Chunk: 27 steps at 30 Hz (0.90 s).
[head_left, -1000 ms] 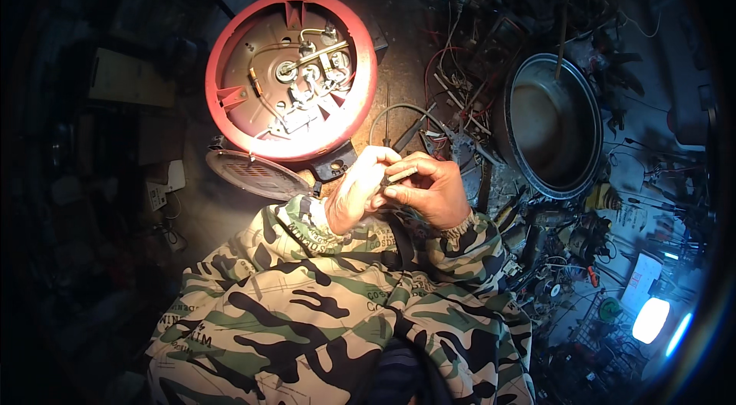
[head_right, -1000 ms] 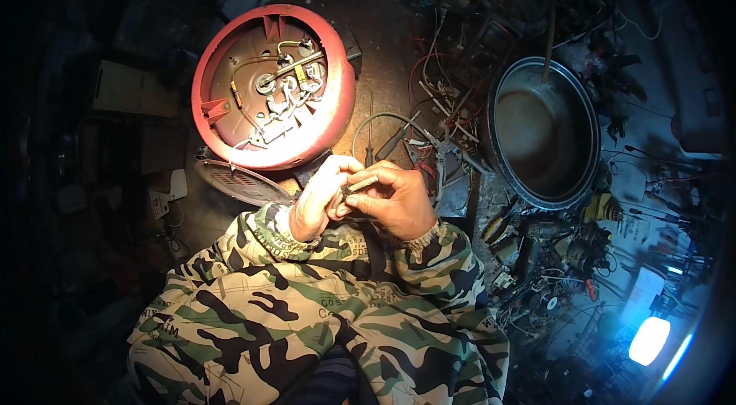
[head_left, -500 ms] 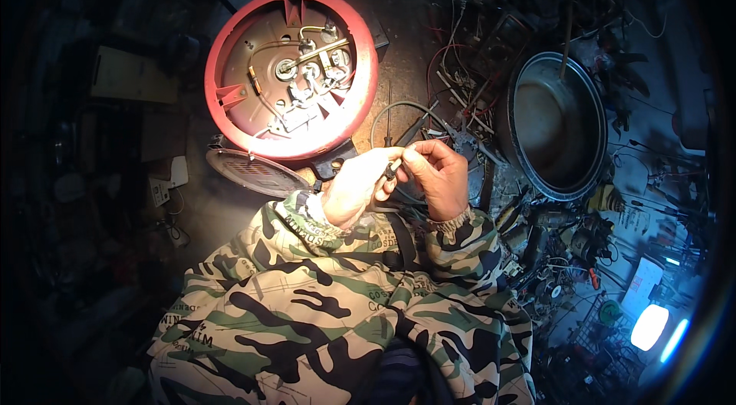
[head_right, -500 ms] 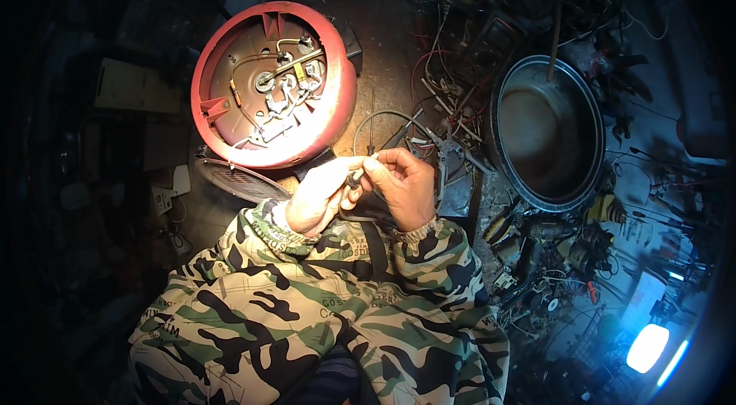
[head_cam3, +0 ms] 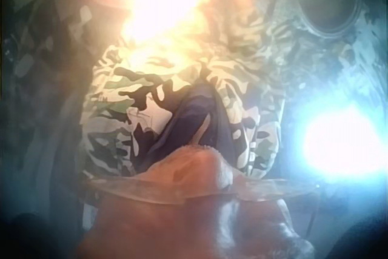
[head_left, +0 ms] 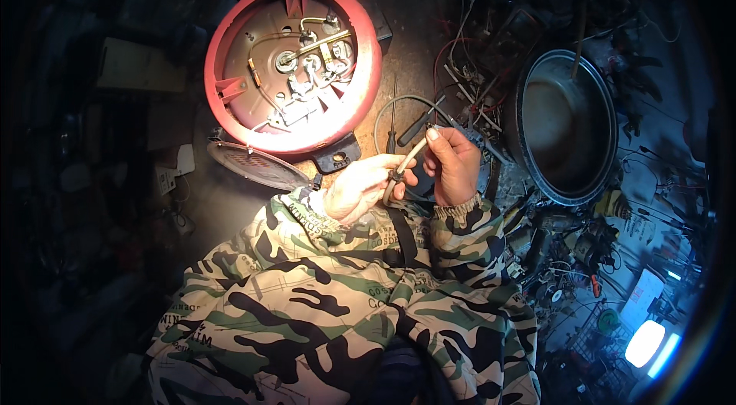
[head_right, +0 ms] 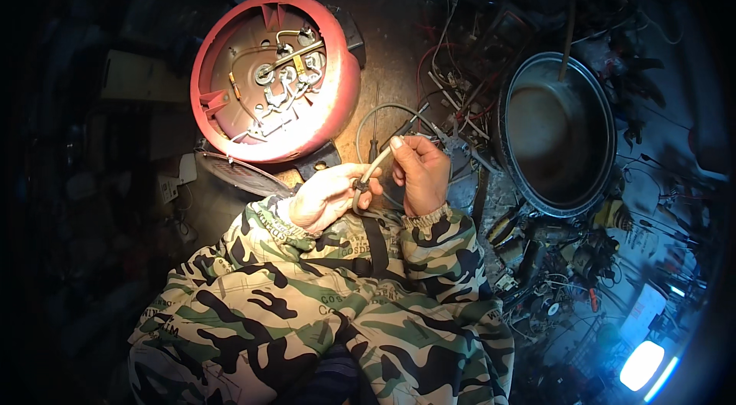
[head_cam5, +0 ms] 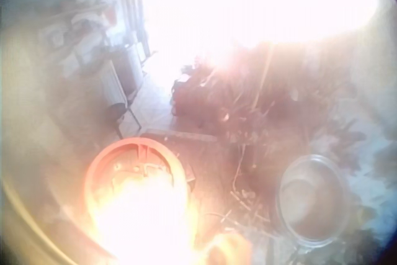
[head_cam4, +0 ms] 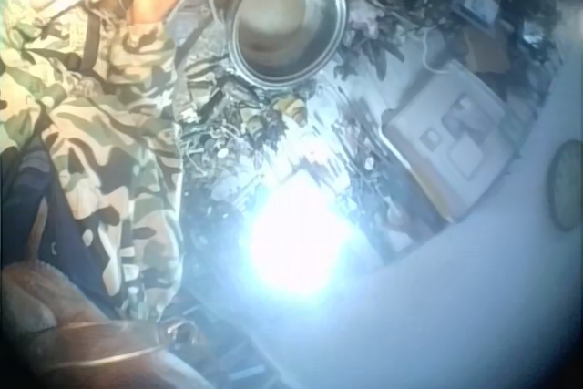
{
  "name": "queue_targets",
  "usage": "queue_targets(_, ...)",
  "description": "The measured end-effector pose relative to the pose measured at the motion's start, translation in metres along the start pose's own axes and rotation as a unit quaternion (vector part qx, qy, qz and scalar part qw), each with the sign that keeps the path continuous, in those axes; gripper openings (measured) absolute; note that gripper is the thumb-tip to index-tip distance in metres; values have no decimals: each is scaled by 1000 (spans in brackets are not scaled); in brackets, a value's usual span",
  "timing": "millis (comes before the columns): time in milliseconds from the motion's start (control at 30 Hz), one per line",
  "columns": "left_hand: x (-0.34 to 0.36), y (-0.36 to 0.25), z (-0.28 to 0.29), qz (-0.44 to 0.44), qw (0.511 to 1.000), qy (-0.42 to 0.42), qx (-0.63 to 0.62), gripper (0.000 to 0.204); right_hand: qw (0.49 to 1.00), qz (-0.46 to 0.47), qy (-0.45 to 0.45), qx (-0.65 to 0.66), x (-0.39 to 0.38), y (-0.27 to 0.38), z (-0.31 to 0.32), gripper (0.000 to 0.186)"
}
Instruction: The person strips insulation from a power cord using pliers and wire cutters, then twists the exposed wires. The work is performed at a cluttered workbench with a disassembled red appliance nearby.
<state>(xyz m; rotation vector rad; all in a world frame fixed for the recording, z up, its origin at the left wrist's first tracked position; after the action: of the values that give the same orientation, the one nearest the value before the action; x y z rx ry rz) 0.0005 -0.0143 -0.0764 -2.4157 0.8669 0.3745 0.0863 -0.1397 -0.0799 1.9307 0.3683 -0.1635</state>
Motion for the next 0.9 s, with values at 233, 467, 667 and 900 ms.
queue_targets(233, 0, 1, 3, -14, 994, -39, 97, 53, 997, -61, -3, 56, 8, -25, 7, 19)
queue_targets(467, 1, 2, 8, -11, 994, -50, 96, 50, 994, -70, 6, 78, 10, -27, 7, 18)
queue_targets(667, 5, 0, 12, -22, 988, -67, 134, 49, 994, -48, 14, 102, 12, -22, 5, 16)
queue_targets(900, 11, 1, 14, -20, 982, -86, 168, 41, 995, -5, -4, 97, 19, -9, 15, 14)
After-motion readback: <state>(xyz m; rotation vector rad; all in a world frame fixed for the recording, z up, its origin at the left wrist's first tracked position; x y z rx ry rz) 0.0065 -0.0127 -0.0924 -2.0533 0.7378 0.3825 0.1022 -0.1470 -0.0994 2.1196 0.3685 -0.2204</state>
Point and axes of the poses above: each hand's wrist, its own x-axis towards the middle knuckle, its own z-axis out of the back of the hand, y = z × x, the point moved 8 cm from there along x, towards the middle knuckle, and after that the axes turned 11 degrees about z, right-handed, at the moved point
